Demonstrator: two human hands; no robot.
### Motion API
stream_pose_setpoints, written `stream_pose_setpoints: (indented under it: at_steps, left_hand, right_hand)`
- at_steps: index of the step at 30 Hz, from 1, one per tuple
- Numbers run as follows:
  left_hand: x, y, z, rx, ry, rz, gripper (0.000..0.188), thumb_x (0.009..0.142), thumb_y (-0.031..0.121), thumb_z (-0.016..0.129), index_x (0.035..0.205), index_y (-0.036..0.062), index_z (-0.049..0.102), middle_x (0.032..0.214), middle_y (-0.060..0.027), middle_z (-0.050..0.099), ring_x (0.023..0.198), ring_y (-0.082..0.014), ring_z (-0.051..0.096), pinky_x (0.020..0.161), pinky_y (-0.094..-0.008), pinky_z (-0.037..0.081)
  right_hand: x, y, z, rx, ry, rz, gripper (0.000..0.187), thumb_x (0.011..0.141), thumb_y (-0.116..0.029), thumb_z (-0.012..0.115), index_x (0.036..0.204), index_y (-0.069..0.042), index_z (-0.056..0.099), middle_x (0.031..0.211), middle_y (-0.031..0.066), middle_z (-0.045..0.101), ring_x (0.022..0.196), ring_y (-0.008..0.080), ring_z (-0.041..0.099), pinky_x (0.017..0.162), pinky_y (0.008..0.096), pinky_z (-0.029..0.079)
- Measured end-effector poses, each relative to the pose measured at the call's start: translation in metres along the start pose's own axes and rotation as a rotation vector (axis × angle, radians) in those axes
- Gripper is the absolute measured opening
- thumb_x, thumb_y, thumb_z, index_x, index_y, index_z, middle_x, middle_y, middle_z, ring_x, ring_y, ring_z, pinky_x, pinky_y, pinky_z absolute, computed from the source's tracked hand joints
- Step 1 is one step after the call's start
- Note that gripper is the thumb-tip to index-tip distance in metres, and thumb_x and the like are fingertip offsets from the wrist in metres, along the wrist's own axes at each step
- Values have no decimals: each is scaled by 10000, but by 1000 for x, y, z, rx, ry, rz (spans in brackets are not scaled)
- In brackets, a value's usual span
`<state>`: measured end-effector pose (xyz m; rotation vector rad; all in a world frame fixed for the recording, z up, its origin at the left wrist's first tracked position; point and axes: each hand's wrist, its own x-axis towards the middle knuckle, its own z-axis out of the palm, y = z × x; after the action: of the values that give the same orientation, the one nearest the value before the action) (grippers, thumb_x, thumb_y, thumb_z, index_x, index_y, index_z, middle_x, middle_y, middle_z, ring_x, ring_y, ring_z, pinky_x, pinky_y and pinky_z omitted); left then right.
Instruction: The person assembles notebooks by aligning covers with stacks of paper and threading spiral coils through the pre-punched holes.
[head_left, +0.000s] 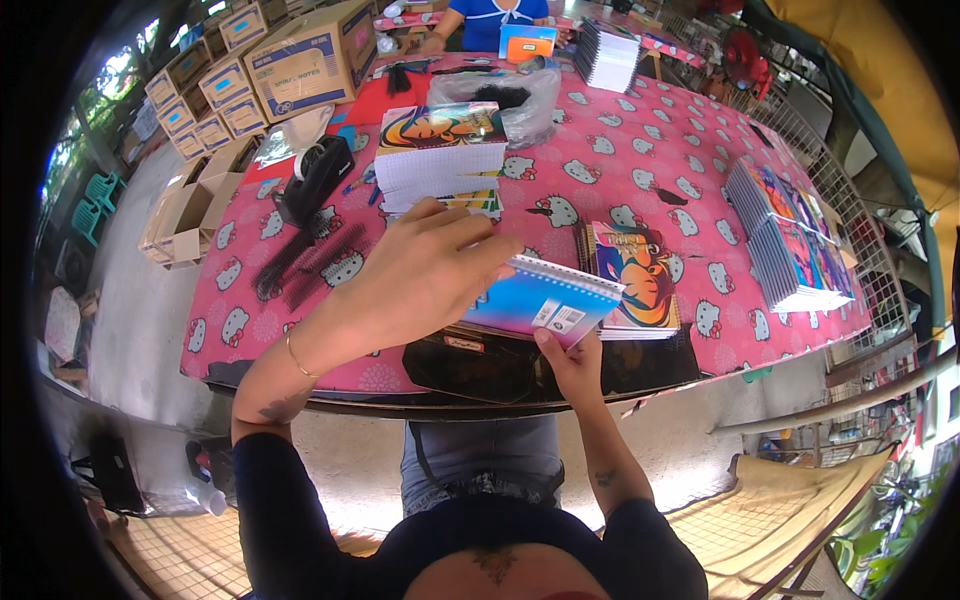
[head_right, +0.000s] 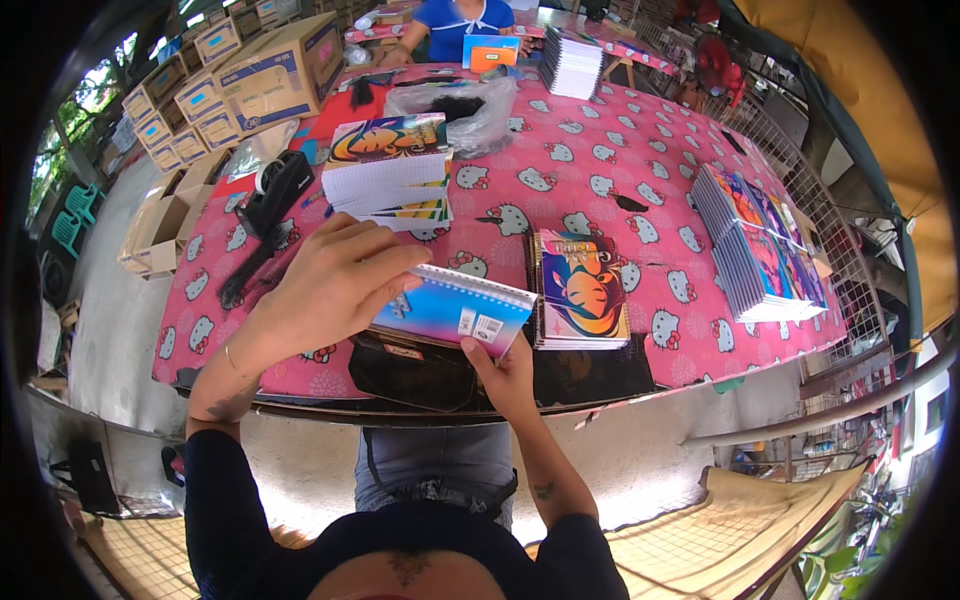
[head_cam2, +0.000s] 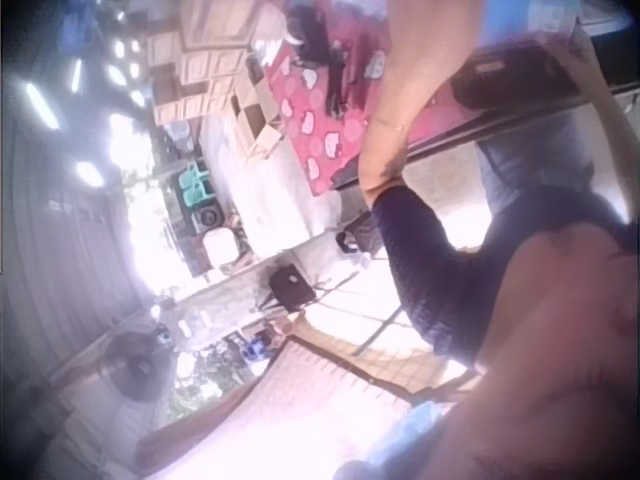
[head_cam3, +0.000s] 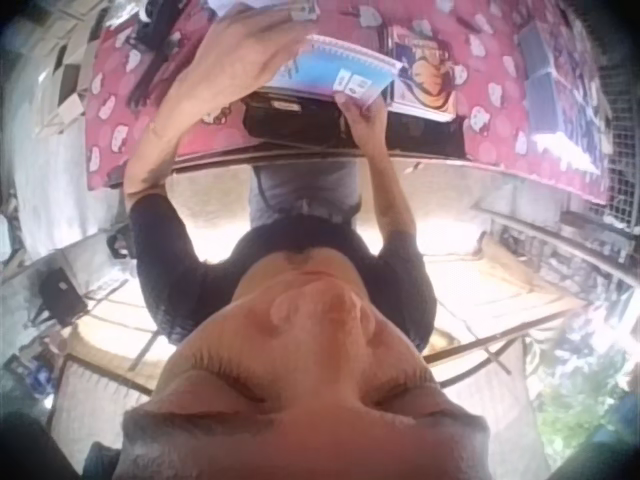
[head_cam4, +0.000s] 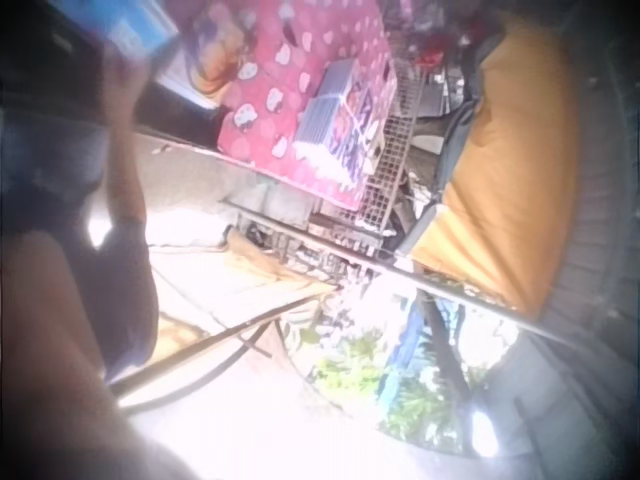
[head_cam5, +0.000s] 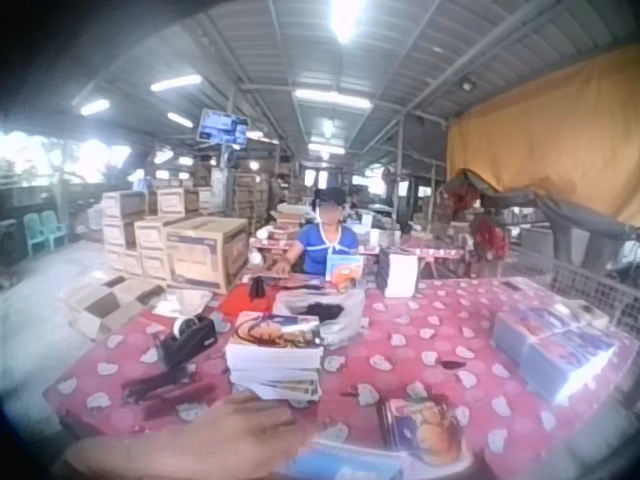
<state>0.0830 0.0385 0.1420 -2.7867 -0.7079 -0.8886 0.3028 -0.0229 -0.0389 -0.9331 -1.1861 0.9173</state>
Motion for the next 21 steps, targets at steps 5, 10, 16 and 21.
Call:
stream_pose_setpoints:
  at_steps: [5, 10, 16, 21]
  left_hand:
    - [-13, 0, -2, 7, -170, -38, 334, 887, 235, 727, 1176, 79, 668, 922, -70, 641, 861, -278, 645, 802, -423, 496]
    - [-49, 13, 43, 37, -141, -117, 581, 860, 318, 756, 1367, 99, 577, 1298, -126, 591, 1205, -319, 574, 1029, -511, 419]
    - [-75, 39, 74, 133, 41, -267, 649, 900, 335, 717, 1468, 110, 496, 1513, -197, 439, 1447, -380, 373, 1164, -585, 261]
    - [-119, 26, 99, -335, 748, -824, 617, 939, 229, 680, 1488, 48, 463, 1575, -228, 351, 1488, -380, 305, 1181, -581, 194]
  right_hand:
    - [1, 5, -8, -54, -149, 110, 440, 931, -178, 759, 1282, 12, 573, 1120, 59, 681, 1052, 128, 618, 927, 288, 482]
    - [-1, 14, 8, 117, -168, 93, 730, 911, -171, 763, 1495, 8, 364, 1327, 142, 532, 1203, 204, 545, 1036, 343, 438]
    - [-1, 15, 10, -75, -81, -92, 746, 893, -134, 767, 1503, 9, 362, 1327, 149, 529, 1288, 243, 507, 1074, 374, 407]
    - [-7, 6, 12, -87, -22, -196, 738, 909, -107, 735, 1517, 10, 334, 1377, 172, 515, 1292, 265, 518, 1094, 397, 392]
